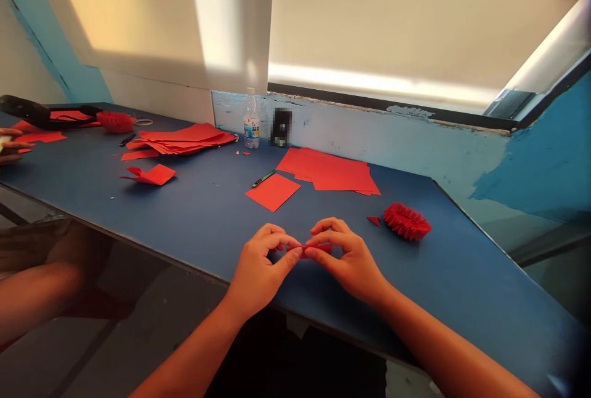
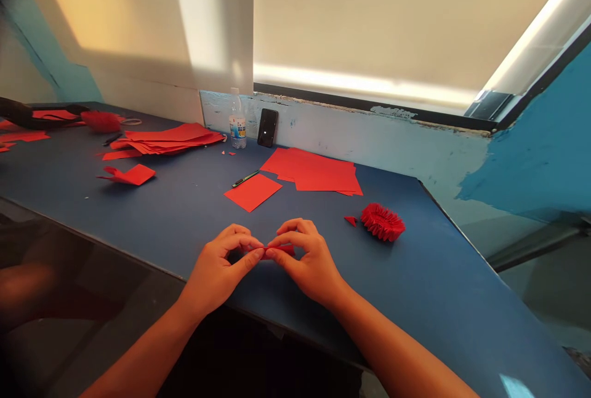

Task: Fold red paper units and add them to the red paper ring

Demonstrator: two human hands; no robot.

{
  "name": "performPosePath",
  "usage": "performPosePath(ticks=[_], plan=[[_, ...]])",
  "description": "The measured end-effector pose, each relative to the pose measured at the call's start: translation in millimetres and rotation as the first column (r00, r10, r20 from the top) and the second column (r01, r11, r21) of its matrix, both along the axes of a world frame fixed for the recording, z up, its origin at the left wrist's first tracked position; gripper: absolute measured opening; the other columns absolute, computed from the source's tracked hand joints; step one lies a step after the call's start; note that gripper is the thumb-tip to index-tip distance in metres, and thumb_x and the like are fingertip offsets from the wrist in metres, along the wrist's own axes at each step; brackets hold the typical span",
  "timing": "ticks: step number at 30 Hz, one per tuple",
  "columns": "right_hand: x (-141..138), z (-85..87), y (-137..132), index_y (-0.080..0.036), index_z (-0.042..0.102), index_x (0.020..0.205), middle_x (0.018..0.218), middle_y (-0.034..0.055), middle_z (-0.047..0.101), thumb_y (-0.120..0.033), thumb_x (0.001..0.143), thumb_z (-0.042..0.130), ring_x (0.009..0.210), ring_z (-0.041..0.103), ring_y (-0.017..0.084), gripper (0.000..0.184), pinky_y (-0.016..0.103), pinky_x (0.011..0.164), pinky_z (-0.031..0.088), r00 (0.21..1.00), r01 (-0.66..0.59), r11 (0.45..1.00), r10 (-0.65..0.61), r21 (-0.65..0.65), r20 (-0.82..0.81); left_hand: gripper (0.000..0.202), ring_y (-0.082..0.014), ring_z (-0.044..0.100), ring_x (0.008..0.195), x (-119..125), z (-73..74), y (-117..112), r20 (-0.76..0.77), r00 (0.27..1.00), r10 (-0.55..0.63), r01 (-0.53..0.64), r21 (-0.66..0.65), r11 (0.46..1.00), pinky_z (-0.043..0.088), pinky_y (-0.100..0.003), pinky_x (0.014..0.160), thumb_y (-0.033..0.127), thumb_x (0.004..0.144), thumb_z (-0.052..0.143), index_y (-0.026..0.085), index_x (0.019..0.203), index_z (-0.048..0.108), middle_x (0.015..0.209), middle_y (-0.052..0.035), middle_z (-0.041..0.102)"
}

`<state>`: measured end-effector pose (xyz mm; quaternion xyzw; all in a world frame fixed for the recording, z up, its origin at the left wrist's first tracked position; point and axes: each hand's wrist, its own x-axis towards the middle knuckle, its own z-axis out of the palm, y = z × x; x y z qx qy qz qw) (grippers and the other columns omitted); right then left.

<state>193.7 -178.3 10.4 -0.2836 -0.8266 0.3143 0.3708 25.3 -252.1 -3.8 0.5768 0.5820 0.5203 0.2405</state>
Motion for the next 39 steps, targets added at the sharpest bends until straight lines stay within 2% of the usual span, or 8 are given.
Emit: performPosePath(ticks=[5,14,19,24,29,32,35,39], plan=[[-3,3.0,-4,-0.022,0.069,0.078,0.079,0.0018,0.063,-0.025,0.084,0.064,0.076,0.056,0.018,0.009,0.032,0.074,0.044,0.998,-0.057,0.995,0.057,-0.085,-0.005,0.018,-0.0162,0.059,0.078,2,5.2,-2,0.033,0.995,-0.092,0.093,-0.018,0.996,0.044,-0.027,0.071,0.033,0.085,0.056,0.021,0.082,0.069,0.082,-0.0023,0.065],[4,7.6,3,-0.019,0.066,0.072,0.071,0.0001,0.062,-0.030,0.082,0.062,0.070,0.055,0.016,0.016,0.026,0.064,0.042,0.998,-0.054,0.938,0.037,-0.343,-0.054,0.020,-0.0152,0.056,0.070,-2,9.0,-1,0.130,0.990,-0.057,0.074,-0.123,0.990,0.043,-0.025,0.065,0.033,0.082,0.059,0.019,0.075,0.070,0.073,-0.0009,0.066],[6,4.5,6,-0.018,0.064,0.069,0.066,-0.0015,0.056,-0.030,0.080,0.064,0.063,0.049,0.014,0.017,0.024,0.059,0.037,0.987,-0.065,0.886,-0.012,-0.459,-0.163,0.021,-0.0161,0.057,0.073,-2,7.7,-1,0.255,0.967,-0.008,0.049,-0.156,0.987,0.043,-0.024,0.066,0.037,0.080,0.061,0.019,0.077,0.071,0.075,-0.0013,0.067],[6,0.9,11,-0.017,0.065,0.069,0.067,-0.0003,0.056,-0.035,0.080,0.065,0.064,0.048,0.015,0.021,0.025,0.061,0.037,0.970,-0.083,0.877,-0.037,-0.474,-0.238,0.022,-0.0170,0.058,0.073,-3,6.6,1,0.306,0.952,0.014,0.033,-0.148,0.989,0.044,-0.026,0.069,0.037,0.080,0.061,0.017,0.076,0.070,0.074,-0.0027,0.067],[5,-1.4,13,-0.017,0.059,0.070,0.067,-0.0009,0.053,-0.040,0.084,0.061,0.062,0.046,0.014,0.027,0.024,0.059,0.036,0.974,-0.030,0.896,-0.073,-0.444,-0.214,0.023,-0.0172,0.060,0.075,-2,6.4,2,0.360,0.933,0.018,0.029,-0.125,0.992,0.047,-0.027,0.071,0.037,0.082,0.059,0.016,0.077,0.068,0.077,-0.0035,0.068],[3,-4.3,13,-0.018,0.054,0.070,0.065,-0.0022,0.050,-0.043,0.086,0.057,0.059,0.044,0.013,0.030,0.023,0.056,0.035,0.972,0.036,0.913,-0.126,-0.406,-0.197,0.023,-0.0173,0.061,0.083,-2,5.1,1,0.368,0.930,0.015,0.020,-0.090,0.996,0.048,-0.028,0.077,0.033,0.084,0.056,0.019,0.097,0.069,0.093,-0.0047,0.069],[0,-7.9,14,-0.018,0.052,0.071,0.064,-0.0023,0.048,-0.047,0.087,0.055,0.056,0.042,0.013,0.033,0.023,0.052,0.034,0.967,0.089,0.908,-0.177,-0.409,-0.181,0.037,-0.0171,0.062,0.089,-3,2.9,1,0.312,0.949,-0.050,0.070,-0.051,0.996,0.047,-0.030,0.083,0.020,0.080,0.057,0.024,0.116,0.063,0.110,-0.0048,0.067],[-2,-10.1,14,-0.018,0.051,0.071,0.063,-0.0022,0.048,-0.052,0.087,0.052,0.054,0.042,0.013,0.038,0.023,0.050,0.035,0.971,0.084,0.896,-0.172,-0.435,-0.167,0.030,-0.0174,0.062,0.086,-3,1.6,0,0.168,0.983,-0.072,0.083,-0.057,0.995,0.047,-0.029,0.079,0.020,0.077,0.062,0.025,0.105,0.068,0.103,-0.0032,0.069]])
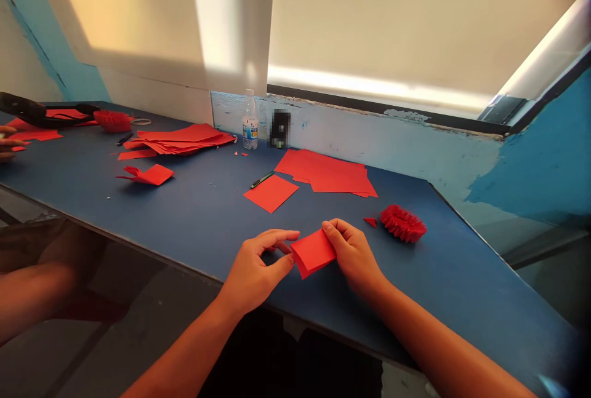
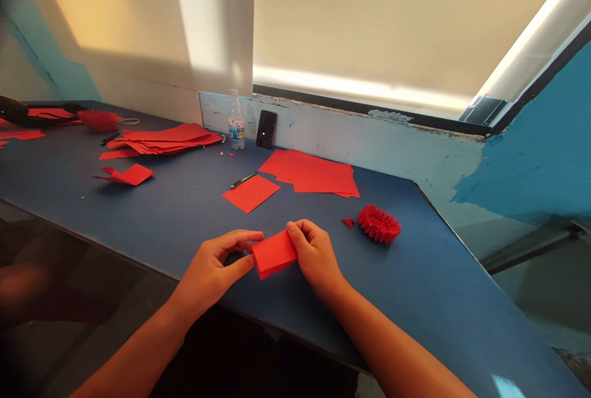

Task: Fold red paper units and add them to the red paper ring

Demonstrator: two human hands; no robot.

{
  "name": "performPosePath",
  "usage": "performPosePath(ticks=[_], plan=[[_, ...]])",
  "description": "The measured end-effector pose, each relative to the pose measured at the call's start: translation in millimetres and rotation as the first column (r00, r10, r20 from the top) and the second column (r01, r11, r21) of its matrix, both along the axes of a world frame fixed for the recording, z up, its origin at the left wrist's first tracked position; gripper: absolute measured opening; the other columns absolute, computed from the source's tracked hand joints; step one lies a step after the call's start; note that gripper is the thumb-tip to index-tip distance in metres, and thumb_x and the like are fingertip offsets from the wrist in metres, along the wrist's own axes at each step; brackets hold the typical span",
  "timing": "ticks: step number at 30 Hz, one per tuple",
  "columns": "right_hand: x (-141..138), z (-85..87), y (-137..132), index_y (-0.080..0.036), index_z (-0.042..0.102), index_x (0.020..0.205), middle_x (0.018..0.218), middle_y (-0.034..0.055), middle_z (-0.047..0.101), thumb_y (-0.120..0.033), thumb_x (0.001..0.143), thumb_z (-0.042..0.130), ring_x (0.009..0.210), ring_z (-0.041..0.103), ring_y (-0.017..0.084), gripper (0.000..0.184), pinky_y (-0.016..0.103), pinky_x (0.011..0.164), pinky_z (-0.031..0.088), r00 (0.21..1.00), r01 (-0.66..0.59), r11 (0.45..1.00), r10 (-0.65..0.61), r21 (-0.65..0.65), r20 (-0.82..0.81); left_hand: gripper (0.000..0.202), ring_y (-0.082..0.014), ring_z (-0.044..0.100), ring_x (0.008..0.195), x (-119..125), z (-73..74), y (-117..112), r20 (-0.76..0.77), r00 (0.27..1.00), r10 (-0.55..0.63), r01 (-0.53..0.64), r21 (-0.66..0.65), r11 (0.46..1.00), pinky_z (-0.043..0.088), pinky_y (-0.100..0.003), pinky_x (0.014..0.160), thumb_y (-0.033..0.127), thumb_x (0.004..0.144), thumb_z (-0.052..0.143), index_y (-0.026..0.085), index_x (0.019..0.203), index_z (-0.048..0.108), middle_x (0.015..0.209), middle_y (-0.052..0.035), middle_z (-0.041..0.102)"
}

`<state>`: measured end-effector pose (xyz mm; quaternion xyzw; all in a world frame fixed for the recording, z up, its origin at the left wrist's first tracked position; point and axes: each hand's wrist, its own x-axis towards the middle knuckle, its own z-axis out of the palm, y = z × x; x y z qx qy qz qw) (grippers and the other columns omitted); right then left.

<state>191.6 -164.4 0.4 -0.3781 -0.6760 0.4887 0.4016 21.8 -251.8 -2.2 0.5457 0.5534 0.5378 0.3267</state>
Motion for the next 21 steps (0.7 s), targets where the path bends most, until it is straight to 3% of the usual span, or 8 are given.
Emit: performPosePath(ticks=[2,5,9,12,16,18,21], plan=[[0.0,0.3,-0.6,-0.018,0.051,0.070,0.064,-0.0020,0.048,-0.053,0.087,0.052,0.055,0.042,0.013,0.039,0.023,0.051,0.035,1.000,-0.014,1.000,0.014,0.009,0.004,0.020,-0.0177,0.062,0.082,0.1,0.9,0.0,-0.018,1.000,0.011,-0.011,0.000,1.000,0.047,-0.028,0.075,0.028,0.079,0.062,0.023,0.096,0.071,0.095,-0.0031,0.070],[0.3,0.6,-0.9,-0.019,0.049,0.070,0.063,-0.0024,0.046,-0.053,0.088,0.052,0.055,0.041,0.013,0.039,0.024,0.051,0.034,1.000,-0.025,0.999,0.025,0.035,0.015,0.020,-0.0193,0.063,0.084,0.4,2.9,-0.2,0.028,1.000,-0.005,0.005,0.005,1.000,0.048,-0.029,0.075,0.033,0.083,0.058,0.020,0.087,0.073,0.090,-0.0042,0.070],[0.3,-1.2,0.9,-0.019,0.049,0.069,0.063,-0.0028,0.045,-0.054,0.088,0.051,0.054,0.040,0.013,0.040,0.024,0.050,0.033,0.999,0.016,0.997,-0.018,0.079,0.031,0.028,-0.0198,0.064,0.087,0.5,2.5,-1.1,0.173,0.985,-0.005,0.007,-0.011,1.000,0.049,-0.032,0.081,0.028,0.084,0.053,0.019,0.106,0.067,0.095,-0.0059,0.070],[-0.1,-3.2,1.9,-0.019,0.049,0.070,0.063,-0.0029,0.045,-0.054,0.089,0.050,0.054,0.040,0.013,0.040,0.024,0.050,0.032,0.999,0.008,0.997,-0.011,0.074,0.042,0.042,-0.0194,0.063,0.088,0.5,0.8,-1.5,0.111,0.994,-0.006,0.008,-0.016,1.000,0.050,-0.031,0.079,0.019,0.076,0.060,0.021,0.117,0.062,0.099,-0.0059,0.069],[-0.8,-2.7,0.5,-0.019,0.047,0.070,0.062,-0.0031,0.044,-0.052,0.090,0.049,0.053,0.040,0.012,0.038,0.024,0.049,0.032,0.998,-0.045,0.997,0.042,0.061,0.049,0.030,-0.0190,0.063,0.086,0.8,0.6,-0.5,0.010,1.000,0.009,-0.008,-0.025,1.000,0.048,-0.029,0.079,0.020,0.074,0.064,0.022,0.103,0.069,0.092,-0.0039,0.070],[-0.5,-1.3,-1.2,-0.020,0.047,0.074,0.066,-0.0022,0.047,-0.050,0.091,0.048,0.057,0.044,0.013,0.035,0.024,0.052,0.036,0.998,-0.052,0.994,0.049,0.094,0.038,0.020,-0.0189,0.063,0.083,1.2,1.7,0.4,0.053,0.999,0.005,-0.004,-0.024,1.000,0.049,-0.028,0.075,0.028,0.079,0.062,0.020,0.094,0.071,0.090,-0.0043,0.070],[1.3,0.1,-4.7,-0.022,0.046,0.095,0.087,0.0024,0.057,-0.048,0.091,0.049,0.074,0.054,0.016,0.027,0.027,0.065,0.044,0.996,-0.084,0.974,0.090,0.211,-0.021,0.026,-0.0183,0.063,0.076,2.2,3.2,1.9,0.192,0.981,-0.008,0.022,-0.072,0.997,0.050,-0.026,0.065,0.038,0.083,0.058,0.017,0.090,0.071,0.084,-0.0053,0.069]])
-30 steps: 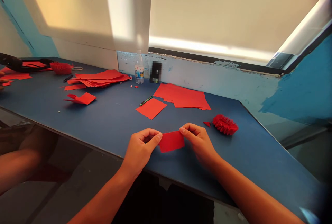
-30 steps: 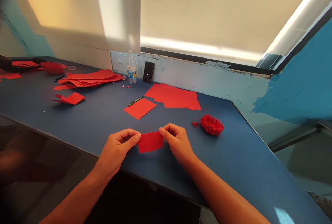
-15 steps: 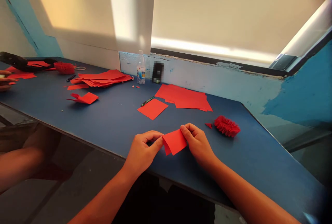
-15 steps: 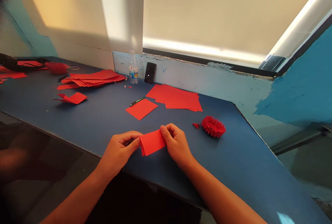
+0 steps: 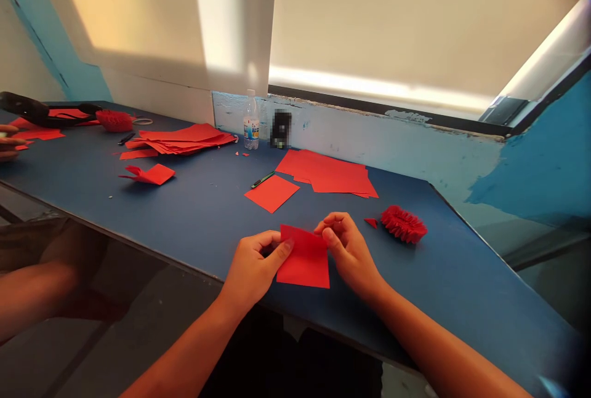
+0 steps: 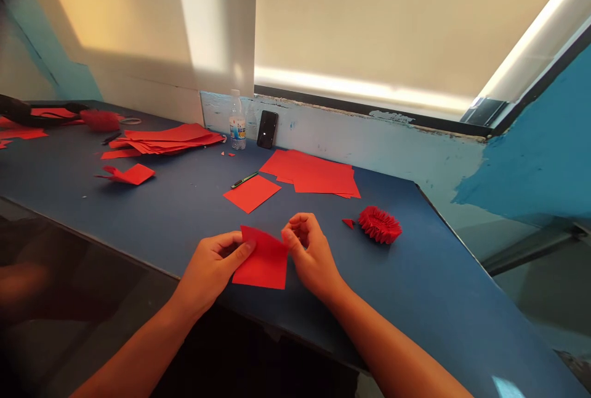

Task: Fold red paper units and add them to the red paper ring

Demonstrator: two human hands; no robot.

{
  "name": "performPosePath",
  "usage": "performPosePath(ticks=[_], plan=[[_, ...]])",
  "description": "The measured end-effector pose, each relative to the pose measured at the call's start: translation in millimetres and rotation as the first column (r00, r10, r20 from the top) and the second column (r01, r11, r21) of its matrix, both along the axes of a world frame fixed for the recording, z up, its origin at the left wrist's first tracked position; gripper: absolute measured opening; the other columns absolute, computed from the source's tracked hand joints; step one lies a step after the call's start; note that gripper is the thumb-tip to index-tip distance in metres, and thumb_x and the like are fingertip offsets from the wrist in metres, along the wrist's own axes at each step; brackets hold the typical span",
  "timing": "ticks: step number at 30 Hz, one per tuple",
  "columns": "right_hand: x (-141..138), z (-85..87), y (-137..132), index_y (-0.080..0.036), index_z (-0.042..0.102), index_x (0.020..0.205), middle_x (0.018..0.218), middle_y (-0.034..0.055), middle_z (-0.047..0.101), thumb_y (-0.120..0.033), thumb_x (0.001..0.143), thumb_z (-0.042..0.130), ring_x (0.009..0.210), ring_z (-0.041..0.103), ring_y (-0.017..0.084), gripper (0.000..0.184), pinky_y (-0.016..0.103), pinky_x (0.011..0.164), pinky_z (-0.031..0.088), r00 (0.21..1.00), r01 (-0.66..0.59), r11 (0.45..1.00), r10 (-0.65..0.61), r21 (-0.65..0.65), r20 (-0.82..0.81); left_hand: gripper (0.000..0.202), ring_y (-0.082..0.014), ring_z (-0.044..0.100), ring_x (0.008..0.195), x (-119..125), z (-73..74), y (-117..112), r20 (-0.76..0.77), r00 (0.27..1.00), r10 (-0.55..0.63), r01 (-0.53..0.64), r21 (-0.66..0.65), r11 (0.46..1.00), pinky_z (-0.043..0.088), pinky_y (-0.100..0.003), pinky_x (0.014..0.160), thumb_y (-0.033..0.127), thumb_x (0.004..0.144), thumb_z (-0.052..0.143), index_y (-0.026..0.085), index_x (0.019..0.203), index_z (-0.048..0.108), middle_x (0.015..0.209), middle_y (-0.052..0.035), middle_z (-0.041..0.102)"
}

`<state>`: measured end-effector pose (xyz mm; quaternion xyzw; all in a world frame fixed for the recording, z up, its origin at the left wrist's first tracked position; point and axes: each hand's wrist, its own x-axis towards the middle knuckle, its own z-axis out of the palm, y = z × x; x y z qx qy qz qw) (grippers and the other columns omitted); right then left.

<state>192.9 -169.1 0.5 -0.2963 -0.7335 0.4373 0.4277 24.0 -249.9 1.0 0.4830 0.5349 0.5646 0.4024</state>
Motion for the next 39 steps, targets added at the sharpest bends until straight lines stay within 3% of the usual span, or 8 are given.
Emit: performPosePath(ticks=[3,8,13,17,23,28,34,39], plan=[[2,0.0,-4,-0.024,0.038,0.114,0.105,0.0072,0.058,-0.051,0.088,0.054,0.087,0.057,0.019,0.041,0.032,0.076,0.048,0.994,-0.112,0.992,0.113,0.066,-0.009,0.033,-0.0173,0.063,0.072,1,-0.7,1,0.112,0.993,0.033,-0.031,-0.026,0.999,0.050,-0.025,0.061,0.040,0.081,0.061,0.016,0.103,0.066,0.080,-0.0045,0.068],[2,-0.4,-10,-0.027,0.033,0.118,0.102,0.0049,0.061,-0.040,0.085,0.063,0.085,0.061,0.019,0.046,0.035,0.077,0.050,0.980,-0.178,0.982,0.172,0.055,0.097,0.051,-0.0117,0.057,0.052,1,-6.9,1,0.160,0.981,0.114,-0.114,-0.010,0.993,0.043,-0.021,0.048,0.041,0.080,0.061,0.019,0.124,0.048,0.068,0.0008,0.064],[1,-6.2,-9,-0.028,0.035,0.111,0.091,0.0006,0.063,-0.029,0.086,0.063,0.076,0.062,0.017,0.038,0.032,0.072,0.051,0.984,-0.168,0.979,0.160,0.112,0.076,0.024,-0.0135,0.061,0.072,0,-9.3,3,0.009,0.990,0.142,-0.142,0.058,0.988,0.046,-0.022,0.063,0.036,0.083,0.059,0.018,0.097,0.067,0.081,-0.0028,0.068],[2,-9.8,-6,-0.029,0.039,0.118,0.087,0.0001,0.060,-0.026,0.085,0.065,0.070,0.060,0.015,0.042,0.029,0.065,0.051,0.999,-0.047,0.969,0.043,0.244,0.021,0.025,-0.0175,0.061,0.095,-1,-6.4,3,-0.001,0.991,0.137,-0.137,0.043,0.990,0.047,-0.026,0.082,0.036,0.086,0.056,0.021,0.102,0.069,0.100,-0.0035,0.070],[2,-2.8,-3,-0.026,0.059,0.115,0.083,0.0004,0.056,-0.020,0.084,0.067,0.070,0.051,0.015,0.032,0.029,0.067,0.045,0.976,-0.108,0.927,0.030,0.358,0.216,0.031,-0.0157,0.059,0.080,-2,-6.4,0,-0.141,0.985,0.104,-0.100,0.032,0.994,0.047,-0.027,0.072,0.038,0.082,0.061,0.025,0.110,0.065,0.096,-0.0017,0.068],[2,0.0,-2,-0.025,0.070,0.095,0.083,0.0014,0.049,-0.018,0.084,0.066,0.075,0.051,0.016,0.013,0.029,0.068,0.043,0.981,-0.051,0.933,-0.019,0.355,0.191,0.020,-0.0133,0.053,0.075,0,-7.0,-1,-0.293,0.947,0.134,-0.104,0.117,0.988,0.043,-0.025,0.070,0.034,0.081,0.063,0.027,0.098,0.069,0.088,0.0003,0.062],[2,6.0,-7,-0.022,0.068,0.093,0.091,0.0035,0.055,-0.019,0.085,0.064,0.084,0.054,0.017,0.009,0.031,0.078,0.043,0.975,-0.117,0.940,0.047,0.321,0.218,0.014,-0.0125,0.051,0.072,1,-5.3,-2,-0.334,0.937,0.105,-0.063,0.136,0.989,0.041,-0.024,0.066,0.035,0.083,0.060,0.026,0.086,0.071,0.081,0.0006,0.055],[0,7.3,-8,-0.021,0.067,0.083,0.078,0.0001,0.062,-0.018,0.088,0.061,0.073,0.055,0.015,0.009,0.030,0.074,0.040,0.958,-0.168,0.936,0.082,0.308,0.274,0.016,-0.0141,0.055,0.073,2,-4.6,-4,-0.341,0.940,0.031,0.008,0.114,0.993,0.042,-0.024,0.066,0.033,0.084,0.058,0.023,0.082,0.069,0.078,0.0000,0.062]])
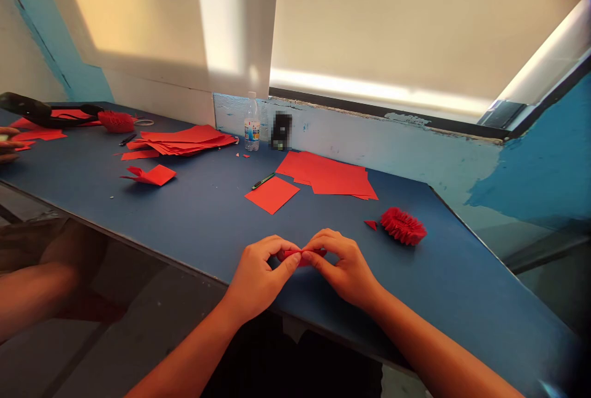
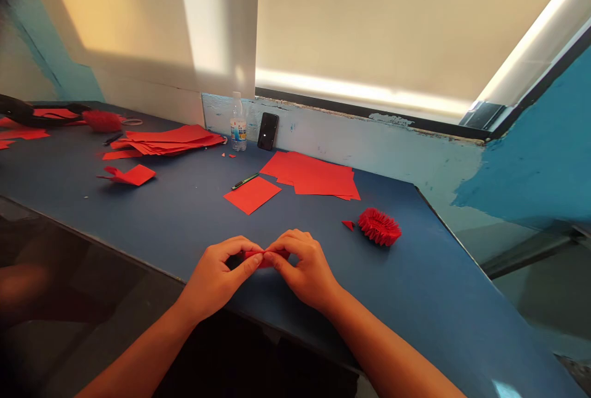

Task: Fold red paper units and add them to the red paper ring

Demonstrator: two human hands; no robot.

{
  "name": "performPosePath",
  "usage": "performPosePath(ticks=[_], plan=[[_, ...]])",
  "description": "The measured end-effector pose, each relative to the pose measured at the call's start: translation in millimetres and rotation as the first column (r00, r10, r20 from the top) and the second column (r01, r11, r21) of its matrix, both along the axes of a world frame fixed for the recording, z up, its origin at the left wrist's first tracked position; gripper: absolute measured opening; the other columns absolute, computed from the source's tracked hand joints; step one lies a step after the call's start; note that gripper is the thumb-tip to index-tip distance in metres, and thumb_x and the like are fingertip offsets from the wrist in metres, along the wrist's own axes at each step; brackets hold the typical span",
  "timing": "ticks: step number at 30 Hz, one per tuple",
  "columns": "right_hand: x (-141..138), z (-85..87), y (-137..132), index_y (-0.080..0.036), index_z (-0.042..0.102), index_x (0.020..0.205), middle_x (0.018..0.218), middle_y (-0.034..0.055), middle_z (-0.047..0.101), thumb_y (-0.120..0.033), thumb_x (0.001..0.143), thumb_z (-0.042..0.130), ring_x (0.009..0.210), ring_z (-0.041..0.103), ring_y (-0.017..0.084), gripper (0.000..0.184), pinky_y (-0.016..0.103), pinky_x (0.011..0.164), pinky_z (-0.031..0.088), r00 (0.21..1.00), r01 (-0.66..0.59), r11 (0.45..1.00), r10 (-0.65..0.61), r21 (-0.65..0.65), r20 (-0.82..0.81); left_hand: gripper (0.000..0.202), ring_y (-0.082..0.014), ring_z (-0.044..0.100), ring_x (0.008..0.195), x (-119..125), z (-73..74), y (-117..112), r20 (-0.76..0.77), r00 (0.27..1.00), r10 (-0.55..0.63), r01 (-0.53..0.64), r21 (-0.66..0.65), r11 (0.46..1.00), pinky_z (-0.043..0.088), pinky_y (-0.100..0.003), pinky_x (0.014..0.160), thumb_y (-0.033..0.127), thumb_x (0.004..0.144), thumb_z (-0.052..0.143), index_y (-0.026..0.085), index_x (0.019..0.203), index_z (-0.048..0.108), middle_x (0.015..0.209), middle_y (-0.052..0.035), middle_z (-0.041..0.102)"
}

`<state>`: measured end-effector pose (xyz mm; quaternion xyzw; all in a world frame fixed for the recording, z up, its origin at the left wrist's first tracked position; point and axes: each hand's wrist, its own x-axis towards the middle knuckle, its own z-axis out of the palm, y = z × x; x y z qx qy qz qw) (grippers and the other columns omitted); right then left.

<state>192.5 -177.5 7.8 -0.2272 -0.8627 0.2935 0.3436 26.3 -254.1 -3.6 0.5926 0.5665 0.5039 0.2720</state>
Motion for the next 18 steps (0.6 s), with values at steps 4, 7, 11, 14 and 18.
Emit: performPosePath(ticks=[4,7,11,14,18], plan=[[0,1.0,-1,-0.020,0.067,0.078,0.074,-0.0005,0.062,-0.017,0.086,0.062,0.070,0.054,0.015,0.010,0.030,0.072,0.037,1.000,0.011,1.000,-0.011,0.012,0.010,0.018,-0.0144,0.057,0.073,1,-0.8,-1,0.018,1.000,0.006,-0.006,-0.011,1.000,0.043,-0.024,0.066,0.035,0.084,0.058,0.022,0.080,0.070,0.077,0.0002,0.066],[0,3.3,-2,-0.020,0.068,0.076,0.072,-0.0005,0.062,-0.017,0.085,0.062,0.069,0.054,0.015,0.011,0.029,0.070,0.038,1.000,0.003,0.998,-0.003,-0.070,0.001,0.017,-0.0141,0.057,0.073,1,0.1,-1,0.048,0.999,0.022,-0.022,-0.007,1.000,0.043,-0.024,0.067,0.032,0.084,0.058,0.022,0.078,0.070,0.076,0.0006,0.067],[2,5.7,0,-0.018,0.068,0.074,0.073,0.0005,0.062,-0.020,0.085,0.062,0.068,0.054,0.015,0.013,0.026,0.065,0.039,0.997,-0.025,0.972,0.007,-0.235,-0.077,0.018,-0.0134,0.056,0.069,1,2.5,-2,0.113,0.993,0.041,-0.038,-0.029,0.999,0.042,-0.023,0.065,0.031,0.083,0.059,0.021,0.073,0.071,0.072,0.0011,0.067],[4,4.3,4,-0.018,0.068,0.072,0.072,0.0005,0.061,-0.023,0.084,0.063,0.068,0.053,0.015,0.014,0.026,0.065,0.039,0.994,-0.032,0.951,-0.001,-0.308,-0.108,0.019,-0.0136,0.056,0.067,1,2.7,-3,0.148,0.987,0.067,-0.059,-0.055,0.997,0.043,-0.023,0.063,0.033,0.082,0.061,0.021,0.071,0.071,0.068,0.0009,0.066],[8,-1.6,12,-0.017,0.064,0.068,0.070,0.0000,0.057,-0.026,0.083,0.063,0.067,0.048,0.014,0.018,0.025,0.063,0.036,0.985,0.007,0.918,-0.075,-0.397,-0.154,0.020,-0.0151,0.056,0.068,1,2.0,-3,0.181,0.978,0.102,-0.087,-0.089,0.992,0.043,-0.024,0.063,0.036,0.080,0.062,0.021,0.074,0.073,0.068,-0.0001,0.066]])
